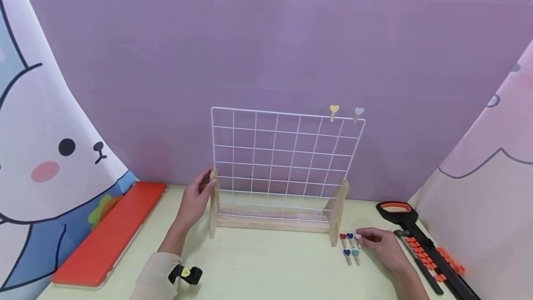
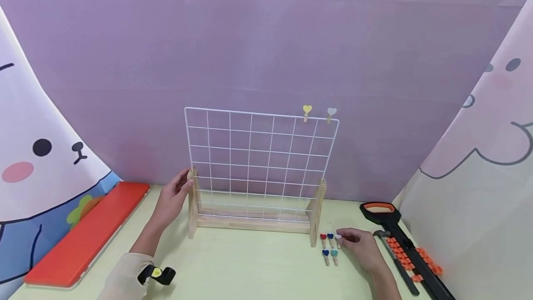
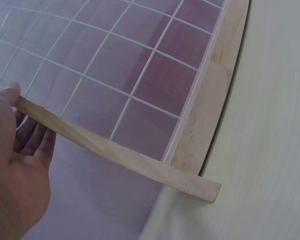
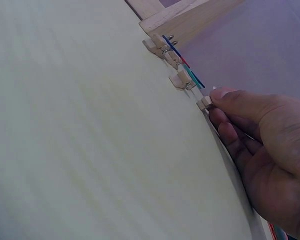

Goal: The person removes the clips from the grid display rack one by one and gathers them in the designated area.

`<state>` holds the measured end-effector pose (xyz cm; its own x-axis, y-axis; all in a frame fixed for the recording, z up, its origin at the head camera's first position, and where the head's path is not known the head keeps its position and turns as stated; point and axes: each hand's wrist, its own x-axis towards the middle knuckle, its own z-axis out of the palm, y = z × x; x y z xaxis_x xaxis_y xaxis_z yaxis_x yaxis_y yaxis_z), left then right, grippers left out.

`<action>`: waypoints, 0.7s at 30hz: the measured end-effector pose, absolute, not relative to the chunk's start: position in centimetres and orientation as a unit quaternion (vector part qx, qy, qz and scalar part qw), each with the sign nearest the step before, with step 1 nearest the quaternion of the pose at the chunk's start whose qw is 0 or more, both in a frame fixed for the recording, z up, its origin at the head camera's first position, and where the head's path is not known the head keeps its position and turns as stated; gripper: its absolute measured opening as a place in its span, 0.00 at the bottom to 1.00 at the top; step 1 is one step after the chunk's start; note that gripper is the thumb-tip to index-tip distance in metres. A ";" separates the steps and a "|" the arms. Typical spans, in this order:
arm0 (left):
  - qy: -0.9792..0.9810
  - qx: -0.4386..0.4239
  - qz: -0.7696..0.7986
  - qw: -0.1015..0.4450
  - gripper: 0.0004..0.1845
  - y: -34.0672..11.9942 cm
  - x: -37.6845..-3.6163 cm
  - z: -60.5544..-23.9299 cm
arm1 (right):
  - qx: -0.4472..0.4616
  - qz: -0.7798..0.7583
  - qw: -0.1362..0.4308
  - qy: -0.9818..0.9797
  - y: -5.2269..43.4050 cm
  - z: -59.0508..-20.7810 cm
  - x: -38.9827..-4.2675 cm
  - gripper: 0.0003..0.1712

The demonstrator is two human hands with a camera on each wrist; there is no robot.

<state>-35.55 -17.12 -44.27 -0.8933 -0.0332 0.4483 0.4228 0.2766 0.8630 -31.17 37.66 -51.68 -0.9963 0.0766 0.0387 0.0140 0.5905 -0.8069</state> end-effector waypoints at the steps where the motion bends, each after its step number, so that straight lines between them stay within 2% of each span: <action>1: -0.776 -0.125 -0.587 0.194 0.28 -17.1 -35.5 -44.3 | -0.027 0.452 0.036 -0.891 37.6 -51.7 -31.2 0.19; 16: -0.771 -0.129 -0.592 0.197 0.27 -17.3 -35.6 -44.1 | -0.029 0.444 0.040 -0.895 37.4 -51.5 -31.3 0.20; 21: -0.771 -0.128 -0.592 0.195 0.28 -17.1 -35.6 -44.3 | -0.057 0.450 0.020 -0.891 37.9 -50.3 -30.8 0.21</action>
